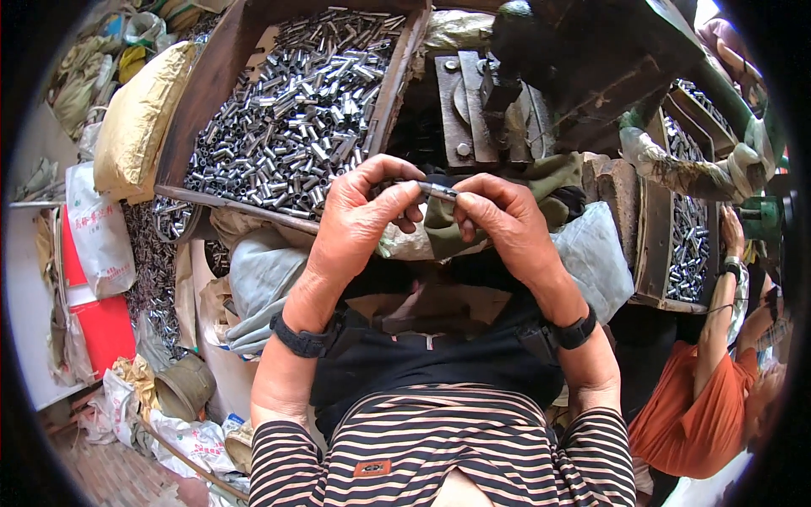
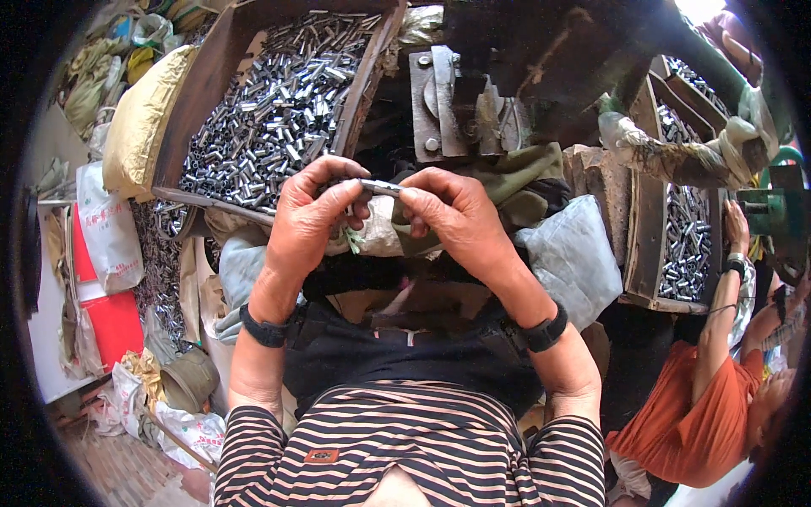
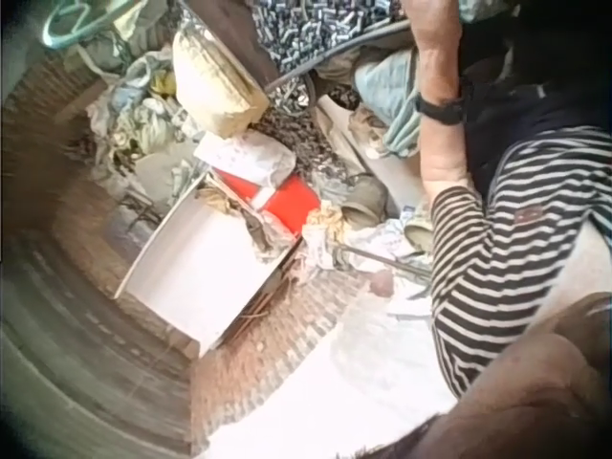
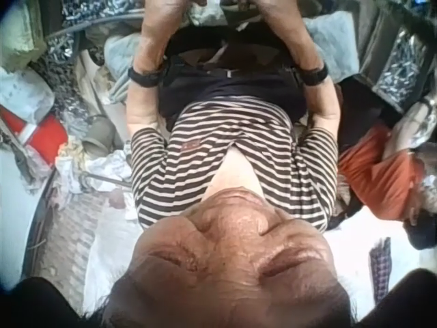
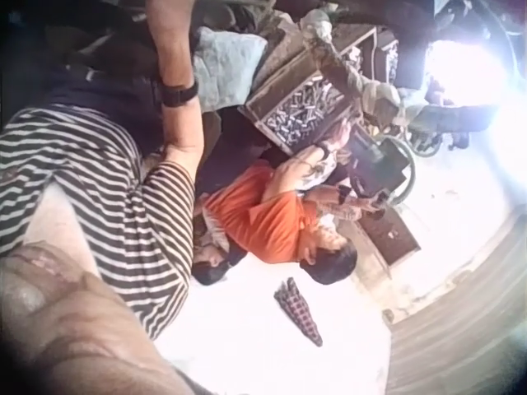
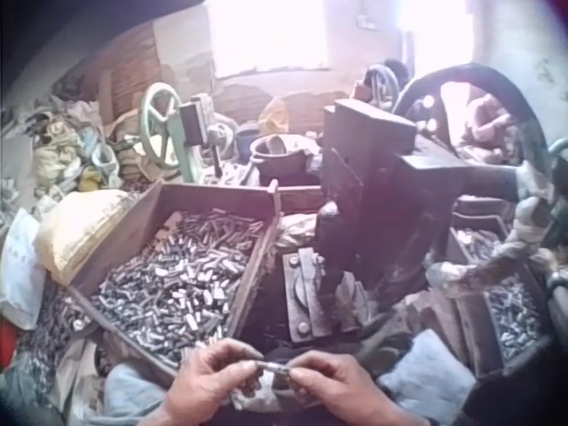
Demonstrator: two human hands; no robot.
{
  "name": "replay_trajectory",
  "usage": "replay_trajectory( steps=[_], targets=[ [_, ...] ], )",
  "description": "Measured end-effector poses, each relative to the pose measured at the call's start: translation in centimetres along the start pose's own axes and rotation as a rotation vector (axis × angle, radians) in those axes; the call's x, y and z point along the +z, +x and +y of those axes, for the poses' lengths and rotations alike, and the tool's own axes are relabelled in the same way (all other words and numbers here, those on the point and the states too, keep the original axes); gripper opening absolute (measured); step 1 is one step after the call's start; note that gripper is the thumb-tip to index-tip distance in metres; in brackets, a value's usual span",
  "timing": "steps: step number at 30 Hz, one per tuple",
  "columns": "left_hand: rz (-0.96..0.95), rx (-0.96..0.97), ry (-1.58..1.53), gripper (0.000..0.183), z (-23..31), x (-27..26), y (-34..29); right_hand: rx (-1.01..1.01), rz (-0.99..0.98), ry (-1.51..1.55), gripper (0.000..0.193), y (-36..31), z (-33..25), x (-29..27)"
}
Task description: Manually assembling and processing small metal cylindrical components using a press machine.
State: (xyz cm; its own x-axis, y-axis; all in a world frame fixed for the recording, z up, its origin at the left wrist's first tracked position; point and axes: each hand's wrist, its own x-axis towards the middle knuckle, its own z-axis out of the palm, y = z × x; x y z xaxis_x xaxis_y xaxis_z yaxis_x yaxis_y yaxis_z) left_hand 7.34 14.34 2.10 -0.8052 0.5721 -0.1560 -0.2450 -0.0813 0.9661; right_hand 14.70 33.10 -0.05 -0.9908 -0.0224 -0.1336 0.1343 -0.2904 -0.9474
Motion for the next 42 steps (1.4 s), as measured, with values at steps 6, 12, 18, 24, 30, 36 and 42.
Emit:
replay_trajectory(
  steps=[6,12,18,24,30,36,42],
  targets=[
    [-0.123,-0.052,-0.014,0.016,-0.4,1.7,0.7,0.031,-0.022,-0.12,0.02,-1.4,-1.3,-1.8],
    [-0.143,-0.097,-0.015,0.015,-1.5,4.5,1.6,0.098,0.011,-0.187,0.024,-2.5,-1.4,-3.9],
    [-0.11,-0.185,-0.137,0.012,-2.8,6.0,3.2,-0.076,0.204,-0.449,0.023,-4.6,-3.9,-5.4],
    [0.033,-0.167,-0.135,0.011,-3.0,4.9,5.4,-0.843,1.0,-0.292,0.013,-10.5,-10.2,-8.4],
    [0.101,-0.065,-0.014,0.012,-4.0,4.0,7.8,-1.032,1.025,-0.288,0.029,-9.2,-11.7,-11.5],
    [0.163,-0.118,-0.123,0.014,-3.4,4.3,10.1,-0.885,0.857,-0.141,0.049,-5.5,-8.9,-15.0],
    [0.29,-0.117,-0.226,0.013,-4.0,2.7,12.1,-0.735,0.89,-0.115,0.058,-6.0,-11.7,-14.0]
  ],
)
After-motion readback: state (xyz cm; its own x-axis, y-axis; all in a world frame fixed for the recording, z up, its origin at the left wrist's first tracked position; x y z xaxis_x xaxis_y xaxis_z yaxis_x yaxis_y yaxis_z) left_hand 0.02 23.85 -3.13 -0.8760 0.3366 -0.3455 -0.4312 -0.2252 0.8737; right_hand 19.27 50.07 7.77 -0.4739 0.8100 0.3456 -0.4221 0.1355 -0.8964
